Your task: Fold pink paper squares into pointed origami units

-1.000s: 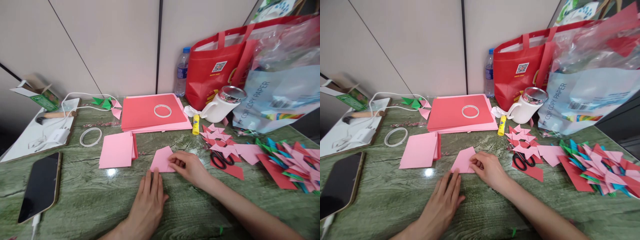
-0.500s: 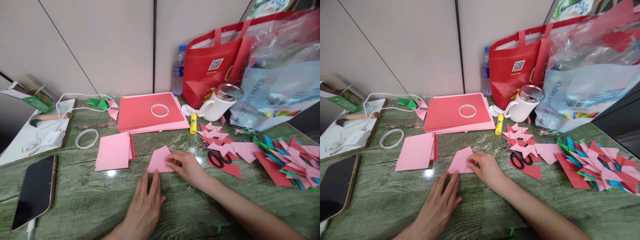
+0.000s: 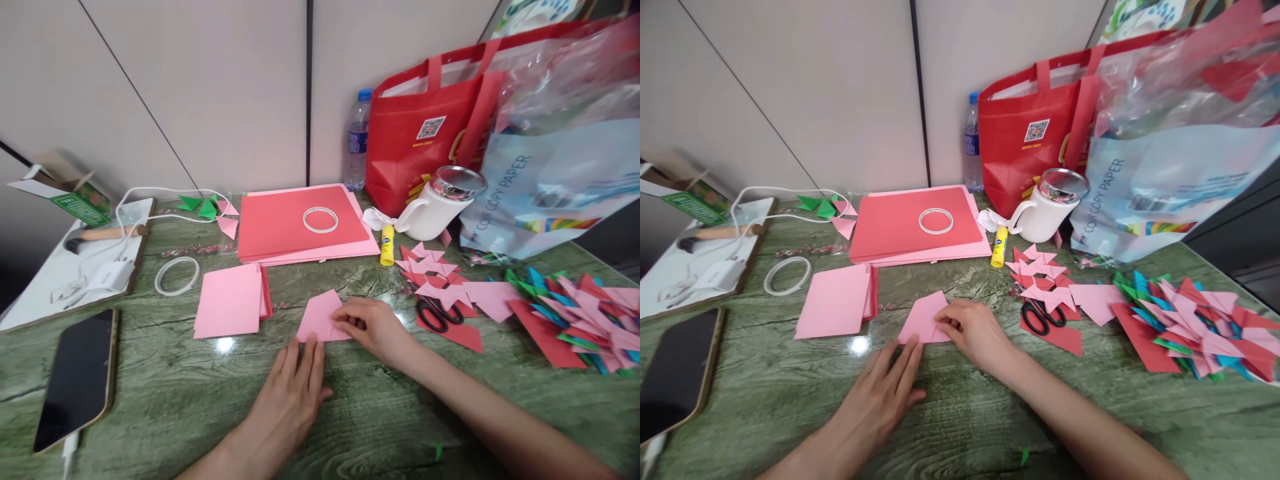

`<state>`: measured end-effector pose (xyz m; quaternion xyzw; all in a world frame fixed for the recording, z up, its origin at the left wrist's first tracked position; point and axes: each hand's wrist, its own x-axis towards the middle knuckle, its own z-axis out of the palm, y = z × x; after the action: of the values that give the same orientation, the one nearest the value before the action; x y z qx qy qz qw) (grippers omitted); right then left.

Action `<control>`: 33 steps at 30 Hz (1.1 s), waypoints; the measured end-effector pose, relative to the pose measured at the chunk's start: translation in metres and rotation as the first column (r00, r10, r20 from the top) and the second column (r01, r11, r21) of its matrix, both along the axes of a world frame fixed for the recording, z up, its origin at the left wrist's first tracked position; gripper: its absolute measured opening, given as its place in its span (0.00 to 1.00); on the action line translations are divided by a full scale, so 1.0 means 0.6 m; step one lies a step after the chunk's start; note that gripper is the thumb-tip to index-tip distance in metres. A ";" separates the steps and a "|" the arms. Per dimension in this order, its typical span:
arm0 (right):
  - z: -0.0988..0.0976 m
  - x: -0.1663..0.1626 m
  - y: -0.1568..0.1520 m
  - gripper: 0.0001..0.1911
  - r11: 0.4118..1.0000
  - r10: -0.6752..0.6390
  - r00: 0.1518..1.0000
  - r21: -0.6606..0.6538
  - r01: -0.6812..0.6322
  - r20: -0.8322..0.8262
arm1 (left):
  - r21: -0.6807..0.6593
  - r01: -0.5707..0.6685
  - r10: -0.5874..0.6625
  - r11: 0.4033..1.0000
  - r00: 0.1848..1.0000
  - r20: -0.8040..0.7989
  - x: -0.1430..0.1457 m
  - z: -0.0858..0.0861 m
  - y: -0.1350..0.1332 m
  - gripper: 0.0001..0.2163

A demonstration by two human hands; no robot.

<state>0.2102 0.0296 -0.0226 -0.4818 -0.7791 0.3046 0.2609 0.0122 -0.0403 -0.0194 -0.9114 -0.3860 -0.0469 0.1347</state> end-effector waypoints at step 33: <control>-0.004 -0.034 -0.066 0.16 0.872 0.181 0.860 0.327 -0.365 0.477 | -0.054 0.045 -0.042 0.998 0.997 0.064 -0.014 -0.007 -0.005 0.12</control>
<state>0.1901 -0.0098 -0.0247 -0.3540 -0.9246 0.0563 0.1289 0.0041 -0.0433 -0.0236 -0.9211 -0.3713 -0.0675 0.0963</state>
